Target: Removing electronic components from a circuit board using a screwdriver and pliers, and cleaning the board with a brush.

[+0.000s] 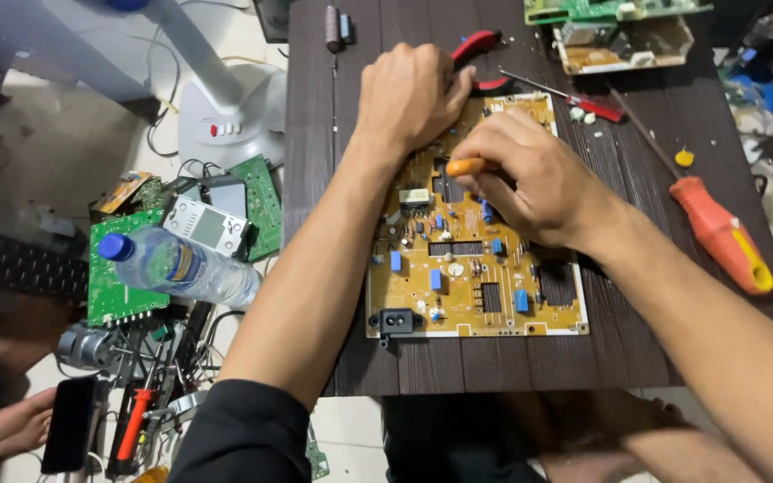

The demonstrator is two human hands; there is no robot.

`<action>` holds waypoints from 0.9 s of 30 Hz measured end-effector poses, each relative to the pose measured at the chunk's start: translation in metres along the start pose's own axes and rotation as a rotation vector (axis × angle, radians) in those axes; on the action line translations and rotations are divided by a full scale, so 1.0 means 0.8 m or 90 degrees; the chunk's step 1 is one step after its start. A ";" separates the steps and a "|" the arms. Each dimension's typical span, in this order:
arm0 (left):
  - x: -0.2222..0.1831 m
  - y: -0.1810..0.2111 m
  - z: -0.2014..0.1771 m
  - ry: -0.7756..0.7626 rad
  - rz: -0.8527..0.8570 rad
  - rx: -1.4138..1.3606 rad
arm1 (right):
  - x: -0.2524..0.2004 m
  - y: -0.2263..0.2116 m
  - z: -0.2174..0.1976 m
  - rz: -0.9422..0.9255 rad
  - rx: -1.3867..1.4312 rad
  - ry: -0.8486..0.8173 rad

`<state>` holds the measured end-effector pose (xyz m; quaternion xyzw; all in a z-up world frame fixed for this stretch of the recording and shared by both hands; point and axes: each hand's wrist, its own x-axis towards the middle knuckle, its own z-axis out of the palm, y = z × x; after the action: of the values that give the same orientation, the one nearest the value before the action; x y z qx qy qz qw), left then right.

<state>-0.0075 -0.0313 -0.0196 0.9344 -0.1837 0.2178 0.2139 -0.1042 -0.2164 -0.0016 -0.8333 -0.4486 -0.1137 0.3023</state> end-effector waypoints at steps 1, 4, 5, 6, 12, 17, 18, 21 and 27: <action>0.000 0.000 0.000 0.000 0.003 -0.001 | 0.001 0.001 0.000 0.005 -0.007 -0.014; 0.003 0.004 0.001 -0.002 0.004 -0.009 | 0.002 0.002 -0.006 0.008 -0.016 -0.034; 0.002 0.003 0.001 -0.010 0.000 -0.014 | 0.003 0.001 -0.007 0.008 -0.012 -0.040; 0.003 0.003 0.001 -0.008 -0.003 -0.014 | 0.003 0.001 -0.008 0.005 -0.013 -0.043; 0.003 0.008 -0.001 0.007 -0.020 0.021 | -0.001 0.004 -0.013 -0.043 -0.040 -0.036; 0.006 0.011 -0.003 -0.026 -0.023 0.038 | -0.005 0.010 -0.010 -0.060 -0.044 -0.017; 0.006 0.011 -0.003 -0.028 -0.020 0.040 | -0.006 0.011 -0.009 -0.058 -0.044 -0.013; 0.011 0.011 -0.006 -0.041 -0.025 0.021 | -0.002 0.016 -0.009 -0.059 -0.044 -0.013; 0.007 0.011 -0.006 -0.053 -0.050 0.018 | -0.002 0.004 -0.018 -0.049 0.007 0.022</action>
<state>-0.0084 -0.0377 -0.0103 0.9522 -0.1525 0.1724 0.2008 -0.1015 -0.2275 0.0077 -0.8119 -0.4755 -0.1369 0.3099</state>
